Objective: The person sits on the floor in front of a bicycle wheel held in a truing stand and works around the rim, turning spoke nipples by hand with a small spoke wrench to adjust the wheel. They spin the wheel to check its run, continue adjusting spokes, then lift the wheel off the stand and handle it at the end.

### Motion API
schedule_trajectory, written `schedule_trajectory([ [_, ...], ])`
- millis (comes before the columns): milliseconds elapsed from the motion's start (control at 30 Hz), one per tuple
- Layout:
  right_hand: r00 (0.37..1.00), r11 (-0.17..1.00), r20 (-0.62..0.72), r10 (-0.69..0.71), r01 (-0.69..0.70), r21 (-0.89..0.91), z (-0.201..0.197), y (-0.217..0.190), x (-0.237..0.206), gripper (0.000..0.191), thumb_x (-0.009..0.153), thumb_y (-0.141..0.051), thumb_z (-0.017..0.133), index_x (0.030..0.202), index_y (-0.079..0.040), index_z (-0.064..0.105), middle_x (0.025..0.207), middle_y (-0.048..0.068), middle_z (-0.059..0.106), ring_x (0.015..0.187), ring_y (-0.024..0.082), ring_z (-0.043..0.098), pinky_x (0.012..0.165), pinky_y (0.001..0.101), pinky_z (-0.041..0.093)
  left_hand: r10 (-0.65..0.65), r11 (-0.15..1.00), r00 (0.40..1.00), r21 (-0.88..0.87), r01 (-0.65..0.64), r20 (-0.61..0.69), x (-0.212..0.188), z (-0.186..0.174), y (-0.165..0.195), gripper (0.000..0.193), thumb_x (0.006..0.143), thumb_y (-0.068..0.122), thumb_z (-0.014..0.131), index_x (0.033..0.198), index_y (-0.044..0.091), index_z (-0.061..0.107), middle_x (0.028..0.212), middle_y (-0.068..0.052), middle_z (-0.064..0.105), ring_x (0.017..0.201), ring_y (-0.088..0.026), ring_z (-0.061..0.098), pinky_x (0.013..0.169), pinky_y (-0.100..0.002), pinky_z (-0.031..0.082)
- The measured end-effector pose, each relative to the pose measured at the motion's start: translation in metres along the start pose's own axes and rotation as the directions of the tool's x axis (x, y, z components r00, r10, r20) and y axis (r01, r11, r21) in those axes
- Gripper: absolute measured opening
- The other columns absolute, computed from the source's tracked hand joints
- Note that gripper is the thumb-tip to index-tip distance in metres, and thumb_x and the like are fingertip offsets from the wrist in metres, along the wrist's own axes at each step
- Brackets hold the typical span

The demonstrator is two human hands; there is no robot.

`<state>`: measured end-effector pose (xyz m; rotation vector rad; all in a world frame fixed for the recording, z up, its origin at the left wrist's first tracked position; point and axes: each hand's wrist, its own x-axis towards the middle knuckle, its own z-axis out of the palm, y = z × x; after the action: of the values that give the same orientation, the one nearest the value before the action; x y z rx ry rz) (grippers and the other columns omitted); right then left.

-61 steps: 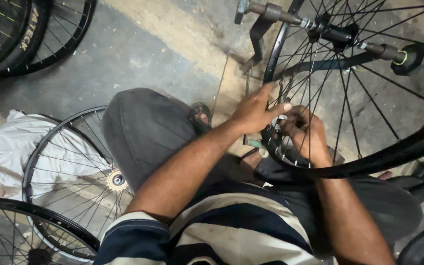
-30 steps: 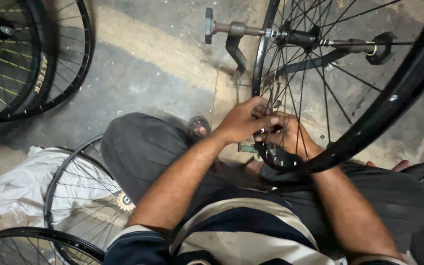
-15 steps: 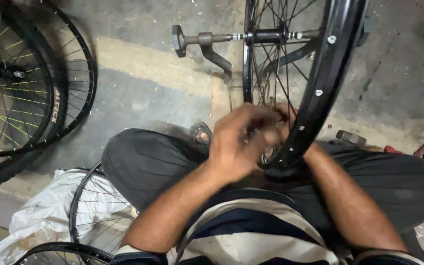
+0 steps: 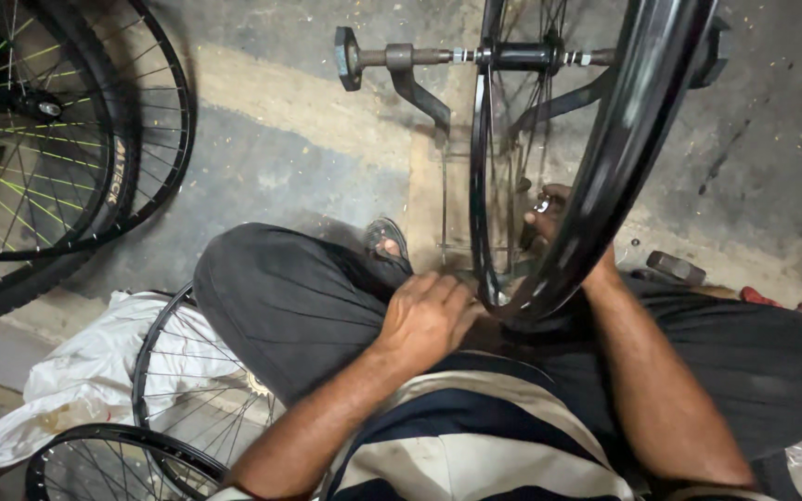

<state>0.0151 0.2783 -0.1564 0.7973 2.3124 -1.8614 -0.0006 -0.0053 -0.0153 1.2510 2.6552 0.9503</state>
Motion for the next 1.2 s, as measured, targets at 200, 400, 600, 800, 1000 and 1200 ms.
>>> schedule_trajectory([
  [200,0.997,0.995,-0.017,-0.072,0.07,-0.067,0.0,0.011,0.002,0.063,0.085,-0.017,0.085,0.137,0.002,0.057,0.11,0.008,0.069,0.099,0.016,0.066,0.083,0.0304,0.057,0.055,0.998,0.996,0.003,-0.055,-0.069,-0.001,-0.004,0.008,0.03,0.086,0.022,0.078,0.109,0.004,0.071,0.089,-0.01,0.065,0.087,-0.029,0.063,0.079,-0.043,0.052],
  [400,0.996,0.993,-0.006,-0.085,0.084,-0.088,0.0,0.013,0.002,0.053,0.093,-0.017,0.077,0.139,0.001,0.058,0.106,0.008,0.073,0.096,0.014,0.07,0.082,0.0292,0.057,0.076,0.997,0.994,0.015,-0.075,-0.08,0.003,-0.013,0.013,0.029,0.087,0.019,0.078,0.11,0.003,0.072,0.085,-0.008,0.062,0.083,-0.027,0.062,0.075,-0.041,0.051],
  [600,0.999,0.997,-0.038,0.02,-0.023,-0.07,0.002,0.007,-0.003,0.059,0.085,-0.021,0.083,0.136,-0.001,0.059,0.099,0.005,0.069,0.086,0.014,0.064,0.072,0.0316,0.055,0.094,0.995,0.992,0.02,-0.093,-0.087,0.003,-0.014,0.013,0.029,0.087,0.019,0.077,0.11,0.003,0.072,0.084,-0.008,0.061,0.081,-0.027,0.061,0.074,-0.041,0.05],
  [800,0.993,0.952,-0.009,-0.116,0.109,-0.286,0.001,0.012,0.002,0.055,0.09,-0.023,0.082,0.135,0.0,0.06,0.1,0.008,0.072,0.094,0.017,0.069,0.084,0.0327,0.056,0.098,0.995,0.991,0.015,-0.097,-0.089,0.005,-0.015,0.013,0.028,0.087,0.018,0.077,0.109,0.003,0.071,0.086,-0.008,0.062,0.083,-0.027,0.061,0.075,-0.041,0.05],
  [1000,0.995,0.919,0.045,0.093,-0.103,0.381,0.001,0.001,-0.001,0.049,0.088,-0.02,0.076,0.131,-0.004,0.06,0.107,0.011,0.069,0.096,0.025,0.072,0.074,0.0366,0.058,0.095,0.995,0.991,0.014,-0.094,-0.093,0.003,-0.014,0.013,0.028,0.087,0.018,0.077,0.11,0.002,0.072,0.088,-0.008,0.063,0.084,-0.027,0.062,0.076,-0.041,0.051],
  [1200,0.998,0.998,-0.022,0.058,-0.058,0.02,0.006,-0.023,-0.011,0.04,0.095,-0.012,0.071,0.132,-0.001,0.06,0.122,0.014,0.065,0.102,0.025,0.07,0.084,0.0348,0.059,0.082,0.997,0.993,0.009,-0.082,-0.079,0.005,-0.015,0.014,0.03,0.086,0.019,0.079,0.11,0.002,0.072,0.088,-0.008,0.064,0.083,-0.026,0.062,0.075,-0.041,0.051],
])
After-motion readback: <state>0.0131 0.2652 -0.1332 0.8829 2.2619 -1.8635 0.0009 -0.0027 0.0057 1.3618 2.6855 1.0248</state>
